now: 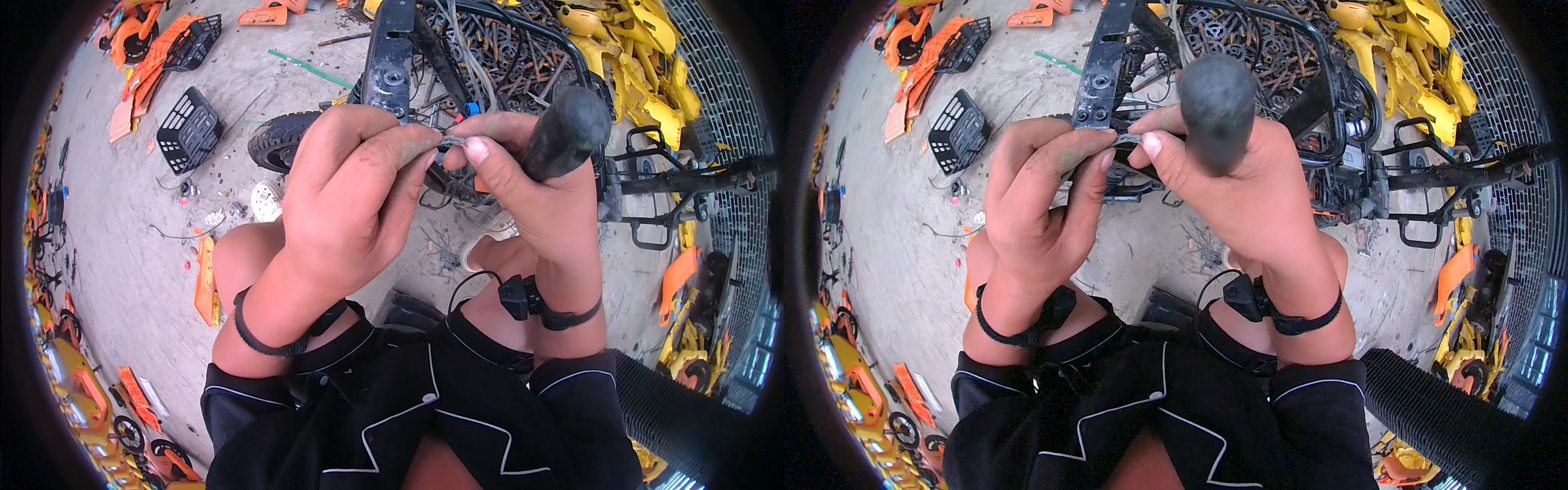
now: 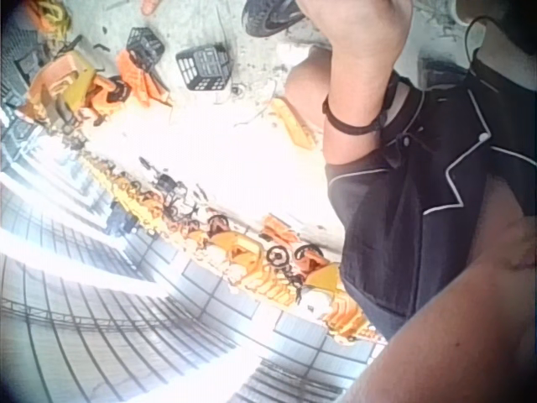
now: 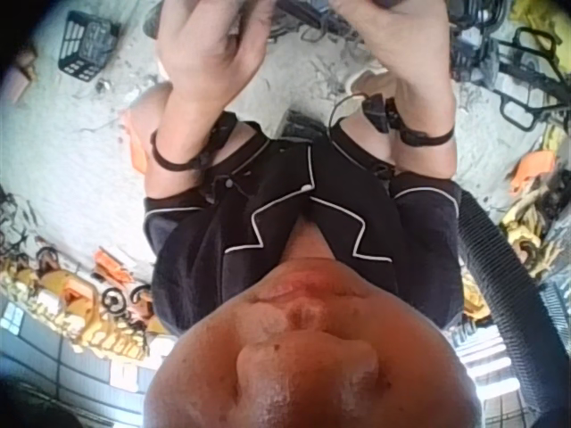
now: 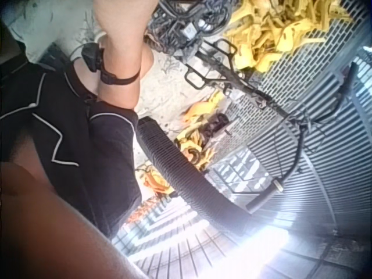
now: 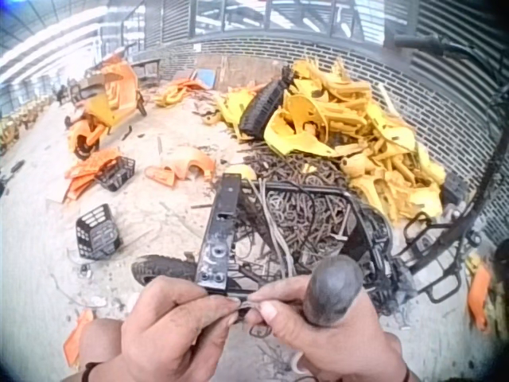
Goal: The person works on the wiring of a motorcycle frame, using a tool to manipulate wires and components near the front of the frame.
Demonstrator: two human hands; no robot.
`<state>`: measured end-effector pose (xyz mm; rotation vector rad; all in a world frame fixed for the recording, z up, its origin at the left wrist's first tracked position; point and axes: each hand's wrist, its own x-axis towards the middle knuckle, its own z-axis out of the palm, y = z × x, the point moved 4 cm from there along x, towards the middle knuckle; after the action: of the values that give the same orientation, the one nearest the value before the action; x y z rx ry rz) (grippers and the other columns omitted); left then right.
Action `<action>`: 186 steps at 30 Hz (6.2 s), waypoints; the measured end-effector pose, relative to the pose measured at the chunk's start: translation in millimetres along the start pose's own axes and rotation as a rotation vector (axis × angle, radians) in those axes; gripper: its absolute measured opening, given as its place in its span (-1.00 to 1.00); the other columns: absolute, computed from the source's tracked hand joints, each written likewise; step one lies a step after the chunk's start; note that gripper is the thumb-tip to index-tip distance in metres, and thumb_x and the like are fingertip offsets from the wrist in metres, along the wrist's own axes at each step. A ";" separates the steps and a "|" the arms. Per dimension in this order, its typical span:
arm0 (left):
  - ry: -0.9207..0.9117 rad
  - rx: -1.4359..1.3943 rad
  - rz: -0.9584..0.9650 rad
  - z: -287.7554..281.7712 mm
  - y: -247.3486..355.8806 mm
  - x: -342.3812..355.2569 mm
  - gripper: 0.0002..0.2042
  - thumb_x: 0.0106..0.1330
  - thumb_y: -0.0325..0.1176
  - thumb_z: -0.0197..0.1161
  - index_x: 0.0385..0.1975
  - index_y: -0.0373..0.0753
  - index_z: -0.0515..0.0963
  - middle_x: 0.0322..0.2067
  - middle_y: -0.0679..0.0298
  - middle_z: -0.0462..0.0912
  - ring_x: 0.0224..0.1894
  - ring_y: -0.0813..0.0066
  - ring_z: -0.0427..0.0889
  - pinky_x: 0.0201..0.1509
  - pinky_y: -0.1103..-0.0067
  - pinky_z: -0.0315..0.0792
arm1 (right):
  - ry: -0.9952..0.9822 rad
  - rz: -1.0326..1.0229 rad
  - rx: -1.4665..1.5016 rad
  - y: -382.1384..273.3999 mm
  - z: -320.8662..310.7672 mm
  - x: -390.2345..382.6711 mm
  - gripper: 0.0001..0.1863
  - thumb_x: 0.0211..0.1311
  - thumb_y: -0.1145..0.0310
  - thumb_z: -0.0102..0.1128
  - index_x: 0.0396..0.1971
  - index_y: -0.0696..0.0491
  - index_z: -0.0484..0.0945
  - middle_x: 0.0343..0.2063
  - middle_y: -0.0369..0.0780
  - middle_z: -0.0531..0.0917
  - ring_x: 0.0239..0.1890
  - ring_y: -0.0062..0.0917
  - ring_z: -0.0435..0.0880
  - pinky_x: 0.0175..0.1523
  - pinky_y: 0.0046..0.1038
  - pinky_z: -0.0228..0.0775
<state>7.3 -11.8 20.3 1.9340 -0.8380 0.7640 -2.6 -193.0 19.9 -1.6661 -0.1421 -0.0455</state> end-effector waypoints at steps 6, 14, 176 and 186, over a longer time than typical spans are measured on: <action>-0.012 -0.015 -0.053 -0.2 -3.4 -1.5 -0.78 0.19 -0.64 0.45 -0.16 -0.32 0.69 -0.28 0.17 0.62 -0.34 0.42 0.60 -0.32 0.57 0.47 | 0.002 -0.139 -0.172 1.3 1.8 -0.7 -0.79 0.38 0.44 0.35 -0.06 0.20 0.70 -0.30 -0.22 0.78 -0.22 -0.63 0.75 -0.18 -0.62 0.54; -0.005 -0.046 -0.087 0.8 -2.7 -4.5 -0.79 0.23 -0.62 0.43 -0.15 -0.31 0.68 -0.26 0.20 0.63 -0.38 0.50 0.56 -0.34 0.61 0.44 | 0.007 -0.177 -0.281 3.0 1.7 -0.2 -0.78 0.37 0.43 0.37 -0.07 0.21 0.70 -0.30 -0.20 0.78 -0.21 -0.61 0.75 -0.18 -0.61 0.54; -0.657 0.125 -0.088 -20.5 -4.6 -21.2 -0.80 0.06 -0.47 0.34 -0.31 -0.35 0.59 -0.44 0.10 0.56 -0.36 0.04 0.53 -0.24 0.30 0.41 | -0.222 -0.673 -0.784 6.2 44.2 -24.0 -0.81 -0.07 0.43 0.29 -0.38 0.12 0.58 -0.47 -0.24 0.58 -0.40 -0.34 0.67 -0.39 -0.37 0.52; -0.479 -0.023 0.016 -19.3 -2.1 -22.4 -0.81 -0.08 -0.40 0.41 -0.56 -0.20 0.49 -0.56 0.29 0.40 -0.48 0.26 0.41 -0.35 0.42 0.27 | -0.278 -0.620 -0.550 2.5 37.6 -23.9 -0.77 -0.16 0.40 0.49 -0.49 0.12 0.61 -0.53 -0.21 0.60 -0.51 -0.31 0.65 -0.38 -0.40 0.49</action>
<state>-7.8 11.8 10.5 2.1248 -1.1402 0.2940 -28.0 -157.4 10.9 -2.1088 -0.9225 -0.3459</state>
